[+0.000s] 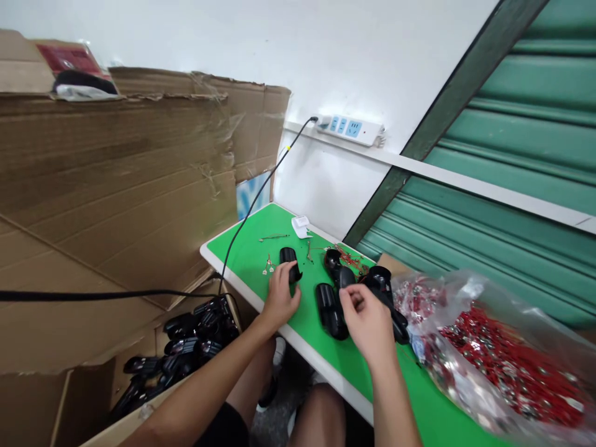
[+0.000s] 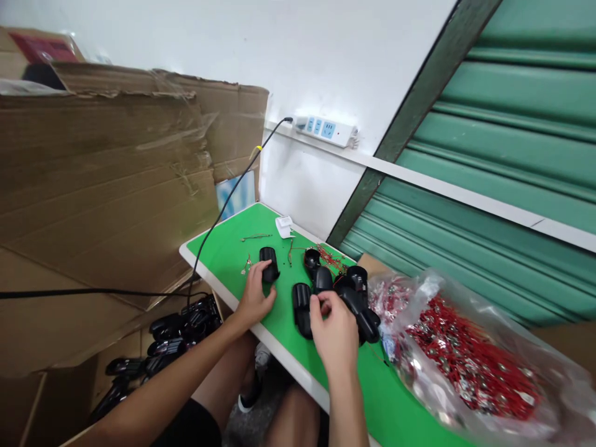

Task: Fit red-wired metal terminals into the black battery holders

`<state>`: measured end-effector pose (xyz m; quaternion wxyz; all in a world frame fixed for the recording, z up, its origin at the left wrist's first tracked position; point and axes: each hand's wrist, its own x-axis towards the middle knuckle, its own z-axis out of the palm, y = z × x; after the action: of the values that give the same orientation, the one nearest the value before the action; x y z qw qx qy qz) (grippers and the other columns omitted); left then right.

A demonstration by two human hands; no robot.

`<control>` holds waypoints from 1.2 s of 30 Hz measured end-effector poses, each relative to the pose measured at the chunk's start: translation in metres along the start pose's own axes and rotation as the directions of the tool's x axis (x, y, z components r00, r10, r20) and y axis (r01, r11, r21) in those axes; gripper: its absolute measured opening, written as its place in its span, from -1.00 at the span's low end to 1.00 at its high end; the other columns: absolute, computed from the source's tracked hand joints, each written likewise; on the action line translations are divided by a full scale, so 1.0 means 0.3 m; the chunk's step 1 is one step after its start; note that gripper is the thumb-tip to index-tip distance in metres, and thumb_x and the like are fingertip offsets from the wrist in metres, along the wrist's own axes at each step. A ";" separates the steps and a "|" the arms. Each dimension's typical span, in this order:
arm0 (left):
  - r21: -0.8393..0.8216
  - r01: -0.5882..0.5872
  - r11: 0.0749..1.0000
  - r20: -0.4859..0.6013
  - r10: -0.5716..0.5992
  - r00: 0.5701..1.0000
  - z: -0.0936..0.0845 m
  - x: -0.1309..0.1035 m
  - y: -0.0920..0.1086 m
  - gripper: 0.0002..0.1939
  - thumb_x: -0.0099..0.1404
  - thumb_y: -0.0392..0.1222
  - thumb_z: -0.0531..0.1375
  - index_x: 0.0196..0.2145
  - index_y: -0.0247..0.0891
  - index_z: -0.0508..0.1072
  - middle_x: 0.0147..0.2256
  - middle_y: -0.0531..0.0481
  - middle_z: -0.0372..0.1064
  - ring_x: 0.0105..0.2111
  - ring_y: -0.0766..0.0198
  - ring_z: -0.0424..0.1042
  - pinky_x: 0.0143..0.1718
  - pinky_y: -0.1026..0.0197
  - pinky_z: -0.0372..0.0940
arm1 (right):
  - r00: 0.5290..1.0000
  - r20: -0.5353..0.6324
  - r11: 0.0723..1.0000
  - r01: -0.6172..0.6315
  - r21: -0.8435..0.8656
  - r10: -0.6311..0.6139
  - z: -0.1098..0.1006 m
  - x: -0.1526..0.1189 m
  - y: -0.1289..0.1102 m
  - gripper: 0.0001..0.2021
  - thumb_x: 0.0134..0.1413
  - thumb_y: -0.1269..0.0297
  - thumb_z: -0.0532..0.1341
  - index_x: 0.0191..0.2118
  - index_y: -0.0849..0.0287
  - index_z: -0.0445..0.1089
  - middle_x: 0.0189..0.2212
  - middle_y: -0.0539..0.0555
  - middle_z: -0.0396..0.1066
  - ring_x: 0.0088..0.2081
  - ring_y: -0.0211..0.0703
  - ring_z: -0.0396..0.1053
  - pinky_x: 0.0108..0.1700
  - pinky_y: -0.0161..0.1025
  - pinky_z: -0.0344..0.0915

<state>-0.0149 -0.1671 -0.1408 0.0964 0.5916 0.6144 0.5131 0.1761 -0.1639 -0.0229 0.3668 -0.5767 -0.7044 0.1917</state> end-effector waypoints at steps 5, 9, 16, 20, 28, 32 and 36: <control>-0.093 -0.043 0.995 -0.136 0.030 0.990 -0.045 -0.003 -0.022 -0.35 0.22 -0.37 0.09 0.28 -0.27 0.25 0.20 -0.26 0.29 0.28 0.06 0.29 0.39 -0.11 0.20 | 0.998 -0.057 0.998 -0.002 -0.066 -0.002 -0.009 -0.183 0.075 -0.58 0.28 -0.12 0.13 -0.34 0.13 0.46 -0.59 0.00 0.37 -0.56 -0.19 0.31 -0.45 -0.26 0.15; -0.055 0.041 0.998 -0.135 -0.048 0.990 -0.141 0.031 -0.070 -0.53 0.29 -0.32 0.09 0.14 -0.23 0.40 0.13 -0.23 0.35 0.20 0.06 0.35 0.32 -0.11 0.27 | 0.991 0.028 0.977 0.132 -0.165 -0.129 0.011 -0.172 0.021 -0.67 0.40 0.04 0.09 -0.25 0.14 0.47 -0.42 0.05 0.46 -0.42 -0.18 0.42 -0.29 -0.25 0.27; -0.036 0.191 0.981 -0.092 -0.193 0.977 -0.256 0.098 -0.149 -0.70 0.29 -0.27 0.13 -0.03 -0.28 0.48 -0.07 -0.20 0.48 -0.01 0.06 0.47 0.16 -0.11 0.38 | 0.922 0.380 0.916 0.208 -0.343 -0.067 0.244 0.039 -0.179 -0.78 0.27 0.28 0.29 0.00 0.15 0.53 0.10 0.20 0.37 -0.15 -0.10 0.51 -0.16 -0.24 0.34; -0.086 0.196 0.977 -0.016 -0.198 0.980 -0.301 0.079 -0.125 -0.72 0.29 -0.25 0.15 -0.07 -0.28 0.52 -0.11 -0.17 0.51 -0.10 0.15 0.51 0.00 0.06 0.45 | 0.895 0.445 0.913 0.198 -0.356 -0.021 0.323 0.082 -0.193 -0.71 0.28 0.52 0.14 0.00 0.26 0.54 0.04 0.28 0.42 -0.15 -0.05 0.51 -0.12 -0.20 0.34; -0.266 0.179 0.947 0.106 -0.156 0.982 -0.366 0.162 0.006 -0.63 0.45 -0.01 0.13 0.06 -0.22 0.56 0.09 -0.16 0.49 0.15 0.09 0.45 0.24 0.04 0.34 | 0.855 0.507 0.966 0.210 -0.149 -0.108 0.140 0.150 -0.194 -0.68 0.20 0.48 0.20 0.02 0.22 0.58 -0.05 0.17 0.52 -0.07 -0.10 0.46 0.07 -0.24 0.31; -0.449 0.483 0.752 0.546 -0.197 0.814 -0.336 0.191 0.082 -0.54 0.49 0.15 0.13 -0.01 -0.26 0.61 -0.02 -0.15 0.59 -0.02 0.09 0.57 0.05 0.11 0.44 | 0.806 0.575 0.984 0.177 -0.007 -0.141 0.066 0.193 -0.228 -0.62 0.13 0.45 0.20 0.02 0.14 0.60 -0.18 0.05 0.58 -0.21 -0.18 0.45 -0.08 -0.28 0.34; -0.358 0.713 0.602 0.844 -0.118 0.523 -0.292 0.150 0.130 -0.52 0.39 0.22 0.27 -0.13 -0.30 0.66 -0.21 -0.18 0.62 -0.37 0.15 0.58 -0.37 0.20 0.42 | 0.805 0.574 0.989 0.132 0.071 -0.149 0.076 0.221 -0.254 -0.65 0.13 0.41 0.20 -0.01 0.17 0.61 -0.16 0.05 0.58 -0.31 -0.26 0.45 -0.18 -0.32 0.37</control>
<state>-0.0666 -0.1840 -0.0500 0.6778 0.4861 0.4177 0.3603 0.1035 -0.1170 0.0346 0.1567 -0.4326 -0.8204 0.3394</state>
